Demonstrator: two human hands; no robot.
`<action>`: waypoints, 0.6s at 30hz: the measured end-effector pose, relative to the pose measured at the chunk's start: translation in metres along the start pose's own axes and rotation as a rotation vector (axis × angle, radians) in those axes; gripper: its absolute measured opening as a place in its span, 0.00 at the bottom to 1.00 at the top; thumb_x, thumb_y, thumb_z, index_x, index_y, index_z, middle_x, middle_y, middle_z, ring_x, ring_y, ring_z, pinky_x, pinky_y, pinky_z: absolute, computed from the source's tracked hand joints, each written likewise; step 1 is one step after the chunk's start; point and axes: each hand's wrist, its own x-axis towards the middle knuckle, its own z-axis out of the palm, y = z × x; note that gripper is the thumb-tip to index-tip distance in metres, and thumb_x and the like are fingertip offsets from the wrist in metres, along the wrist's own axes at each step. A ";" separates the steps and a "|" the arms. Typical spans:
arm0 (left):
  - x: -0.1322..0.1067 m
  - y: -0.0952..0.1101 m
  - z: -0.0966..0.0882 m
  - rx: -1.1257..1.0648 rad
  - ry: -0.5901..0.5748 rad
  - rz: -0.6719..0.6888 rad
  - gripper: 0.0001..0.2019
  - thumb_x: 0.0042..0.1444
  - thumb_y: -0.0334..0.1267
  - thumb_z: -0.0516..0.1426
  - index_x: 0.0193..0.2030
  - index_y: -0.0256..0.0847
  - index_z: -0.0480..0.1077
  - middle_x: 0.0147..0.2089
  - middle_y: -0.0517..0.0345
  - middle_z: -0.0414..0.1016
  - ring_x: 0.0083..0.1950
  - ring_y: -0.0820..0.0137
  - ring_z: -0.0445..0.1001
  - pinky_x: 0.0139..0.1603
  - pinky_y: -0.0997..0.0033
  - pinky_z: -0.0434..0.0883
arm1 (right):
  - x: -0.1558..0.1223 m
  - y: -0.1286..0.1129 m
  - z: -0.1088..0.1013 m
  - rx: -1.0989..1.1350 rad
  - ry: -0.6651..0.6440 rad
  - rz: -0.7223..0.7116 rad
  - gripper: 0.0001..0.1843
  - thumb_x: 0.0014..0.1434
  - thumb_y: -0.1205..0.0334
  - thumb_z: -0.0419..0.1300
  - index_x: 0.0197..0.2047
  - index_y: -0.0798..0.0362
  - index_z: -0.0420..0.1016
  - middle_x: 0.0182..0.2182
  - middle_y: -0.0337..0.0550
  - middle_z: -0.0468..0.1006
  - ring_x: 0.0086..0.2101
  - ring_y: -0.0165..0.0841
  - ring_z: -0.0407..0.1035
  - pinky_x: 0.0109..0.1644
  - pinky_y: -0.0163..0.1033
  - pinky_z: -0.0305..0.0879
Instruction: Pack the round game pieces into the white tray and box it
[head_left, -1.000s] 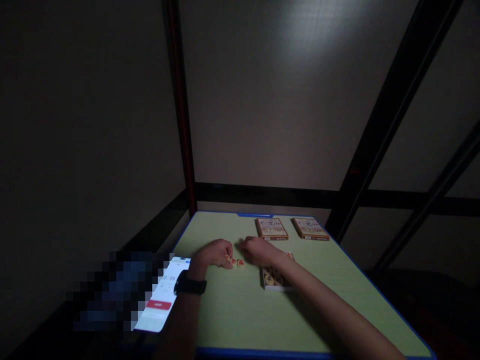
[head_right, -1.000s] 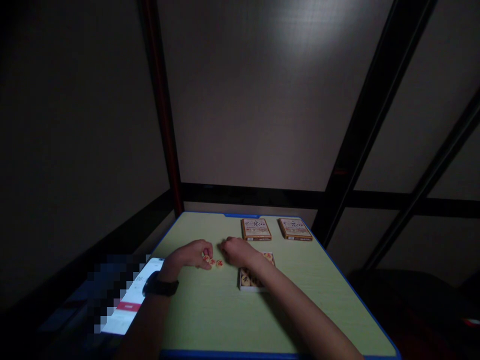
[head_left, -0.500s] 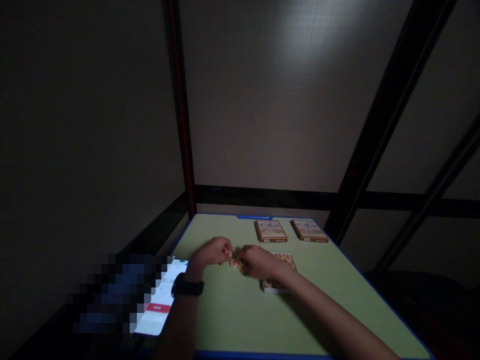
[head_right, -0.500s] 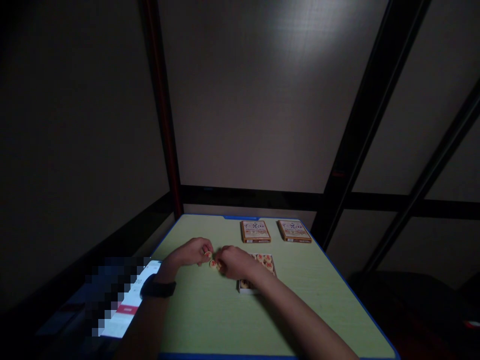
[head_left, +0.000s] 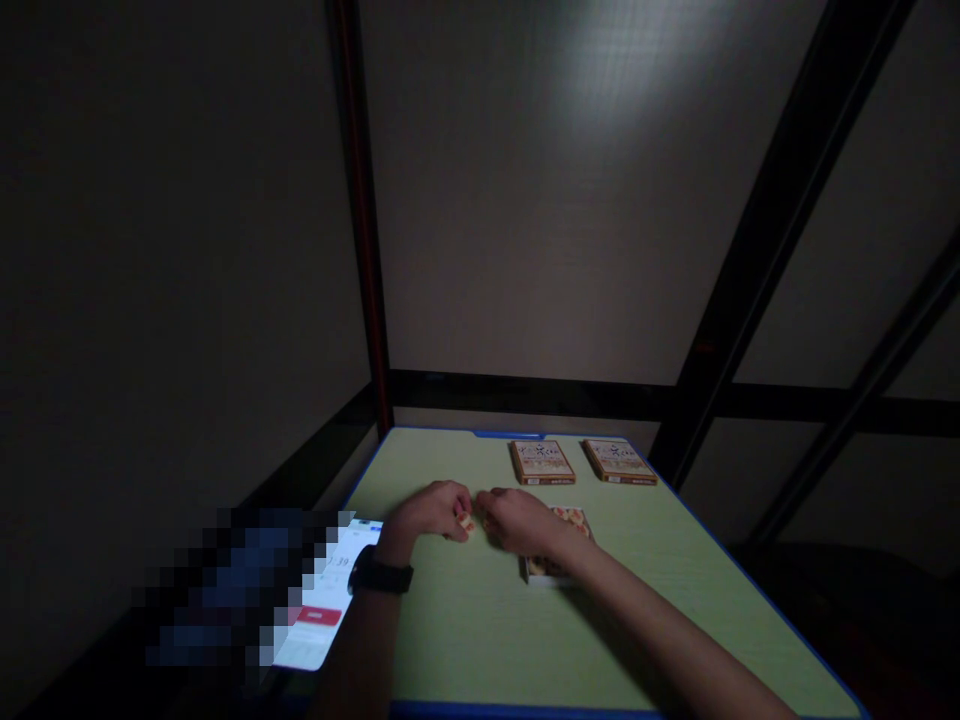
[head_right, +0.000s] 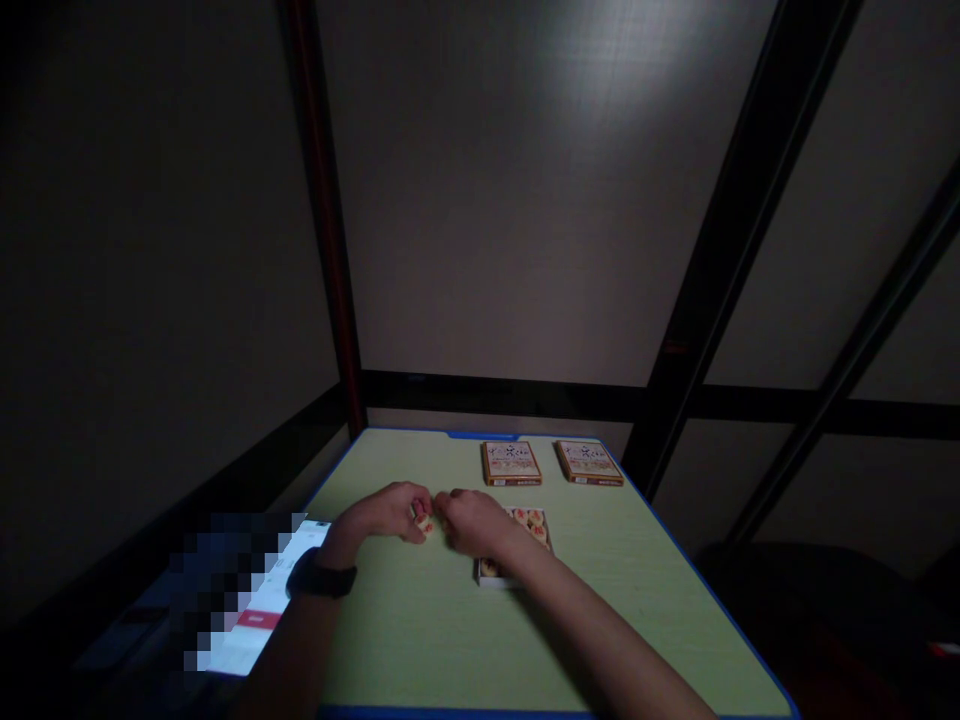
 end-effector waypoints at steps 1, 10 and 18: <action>0.001 0.000 0.001 0.030 0.014 0.013 0.16 0.32 0.29 0.65 0.33 0.39 0.73 0.31 0.64 0.74 0.31 0.72 0.71 0.30 0.76 0.65 | 0.000 0.001 0.000 -0.004 0.000 0.003 0.15 0.60 0.69 0.55 0.50 0.56 0.73 0.44 0.55 0.81 0.40 0.39 0.76 0.37 0.36 0.61; 0.007 0.003 0.005 0.028 0.055 0.076 0.13 0.34 0.32 0.64 0.31 0.38 0.75 0.30 0.62 0.77 0.32 0.70 0.73 0.32 0.74 0.65 | 0.001 0.004 -0.001 0.015 0.032 0.028 0.14 0.59 0.68 0.55 0.47 0.53 0.75 0.42 0.50 0.82 0.40 0.38 0.77 0.34 0.36 0.58; 0.006 0.005 0.006 0.133 0.030 0.050 0.13 0.34 0.33 0.66 0.32 0.39 0.77 0.32 0.61 0.78 0.33 0.68 0.73 0.33 0.73 0.65 | -0.002 0.006 -0.006 0.074 0.022 0.011 0.15 0.55 0.69 0.60 0.46 0.52 0.77 0.40 0.48 0.82 0.40 0.38 0.76 0.37 0.35 0.59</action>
